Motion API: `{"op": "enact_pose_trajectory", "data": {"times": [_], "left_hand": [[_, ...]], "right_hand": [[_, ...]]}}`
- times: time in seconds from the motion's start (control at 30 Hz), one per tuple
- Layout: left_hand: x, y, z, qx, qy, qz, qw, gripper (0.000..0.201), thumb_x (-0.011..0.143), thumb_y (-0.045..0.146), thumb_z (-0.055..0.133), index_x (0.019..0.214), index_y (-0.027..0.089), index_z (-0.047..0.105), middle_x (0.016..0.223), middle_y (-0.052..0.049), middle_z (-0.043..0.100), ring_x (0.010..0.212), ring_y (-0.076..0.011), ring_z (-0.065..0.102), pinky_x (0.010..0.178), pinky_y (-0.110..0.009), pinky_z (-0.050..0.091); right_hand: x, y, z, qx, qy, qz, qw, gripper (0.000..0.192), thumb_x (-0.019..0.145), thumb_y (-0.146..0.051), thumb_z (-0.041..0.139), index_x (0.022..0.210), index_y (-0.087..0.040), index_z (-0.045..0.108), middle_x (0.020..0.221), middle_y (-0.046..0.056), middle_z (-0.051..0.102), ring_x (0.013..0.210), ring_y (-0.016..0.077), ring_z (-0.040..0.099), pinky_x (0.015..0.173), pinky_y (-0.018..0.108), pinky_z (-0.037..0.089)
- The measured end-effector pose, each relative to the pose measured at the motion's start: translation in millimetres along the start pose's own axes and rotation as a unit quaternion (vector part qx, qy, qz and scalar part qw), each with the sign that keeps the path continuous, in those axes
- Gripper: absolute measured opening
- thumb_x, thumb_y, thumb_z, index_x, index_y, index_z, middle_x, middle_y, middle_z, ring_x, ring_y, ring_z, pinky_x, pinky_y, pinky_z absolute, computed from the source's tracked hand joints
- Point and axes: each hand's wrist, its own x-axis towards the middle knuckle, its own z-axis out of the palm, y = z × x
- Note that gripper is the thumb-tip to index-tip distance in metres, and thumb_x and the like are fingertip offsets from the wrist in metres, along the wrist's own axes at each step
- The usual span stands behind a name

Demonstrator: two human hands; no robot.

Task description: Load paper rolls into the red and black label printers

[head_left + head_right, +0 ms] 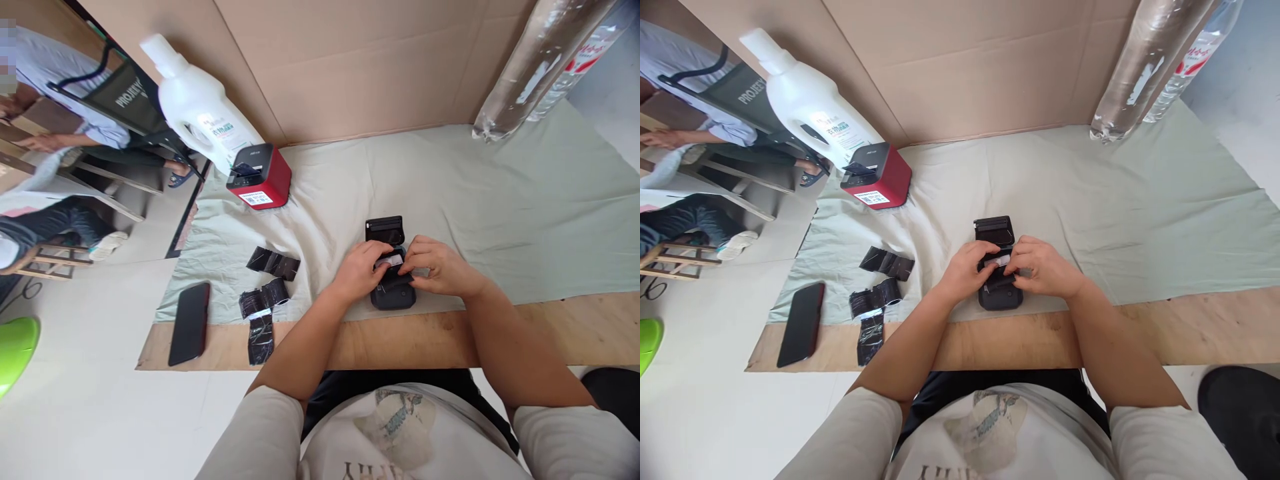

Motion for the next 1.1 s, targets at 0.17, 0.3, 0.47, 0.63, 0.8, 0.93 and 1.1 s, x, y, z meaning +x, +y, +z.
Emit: {"op": "enact_pose_trajectory", "data": {"times": [0.17,0.3,0.47,0.63,0.8,0.93,1.1], "left_hand": [[1,0,-0.8,0.024,0.019,-0.005,1.0,0.019,0.091,0.016,0.05,0.103,0.02,0.064,0.104,-0.01,0.071,0.104,-0.0232,0.064,0.096,-0.043,0.048],[1,0,-5.0,0.005,0.107,-0.055,0.993,0.026,0.091,0.012,0.041,0.099,0.021,0.064,0.1,-0.007,0.07,0.097,-0.0202,0.063,0.088,-0.037,0.051],[1,4,-10.6,0.022,0.047,-0.035,0.998,0.035,0.08,0.004,0.04,0.094,0.02,0.068,0.097,-0.006,0.072,0.1,-0.0223,0.057,0.092,-0.039,0.046],[3,15,-14.0,0.073,-0.104,-0.012,0.992,0.043,0.082,0.009,0.043,0.113,0.022,0.07,0.116,-0.003,0.074,0.112,-0.027,0.05,0.097,-0.048,0.034],[5,19,-15.2,0.079,-0.139,-0.009,0.987,0.036,0.092,0.023,0.043,0.113,0.023,0.072,0.119,-0.004,0.073,0.116,-0.0301,0.047,0.099,-0.052,0.028],[5,17,-15.8,0.058,-0.147,-0.004,0.987,0.041,0.1,0.033,0.035,0.113,0.023,0.072,0.12,-0.004,0.072,0.117,-0.0301,0.046,0.1,-0.052,0.027],[3,10,-15.4,0.016,-0.138,-0.007,0.99,0.047,0.103,0.037,0.029,0.11,0.021,0.073,0.117,-0.005,0.073,0.114,-0.0272,0.049,0.099,-0.048,0.03]], "right_hand": [[1,-1,3,-0.01,0.012,0.013,1.0,0.015,0.08,-0.015,0.06,0.081,-0.024,0.072,0.068,0.001,0.064,0.071,0.0176,0.055,0.064,0.031,0.048],[1,-3,6,0.006,0.054,0.015,0.998,0.017,0.079,-0.011,0.059,0.083,-0.023,0.07,0.067,0.001,0.064,0.07,0.0169,0.056,0.064,0.03,0.047],[1,-5,1,0.018,-0.032,0.029,0.999,0.007,0.078,-0.023,0.071,0.085,-0.022,0.071,0.077,0.003,0.067,0.078,0.0189,0.058,0.068,0.032,0.05],[-3,-2,-4,0.005,-0.014,0.076,0.997,0.022,0.078,-0.015,0.06,0.096,-0.023,0.068,0.081,0.003,0.066,0.082,0.0204,0.06,0.074,0.034,0.051],[-5,9,8,-0.084,0.08,0.152,0.981,0.026,0.076,-0.009,0.049,0.091,-0.021,0.066,0.084,0.005,0.068,0.084,0.0223,0.063,0.077,0.037,0.051],[-4,11,15,-0.09,0.073,0.172,0.978,0.023,0.081,-0.011,0.048,0.09,-0.021,0.066,0.089,0.006,0.071,0.085,0.0221,0.066,0.076,0.035,0.052],[-3,8,16,-0.059,0.071,0.182,0.979,0.02,0.084,-0.015,0.049,0.09,-0.021,0.067,0.09,0.006,0.071,0.084,0.0211,0.066,0.075,0.034,0.053]]}}
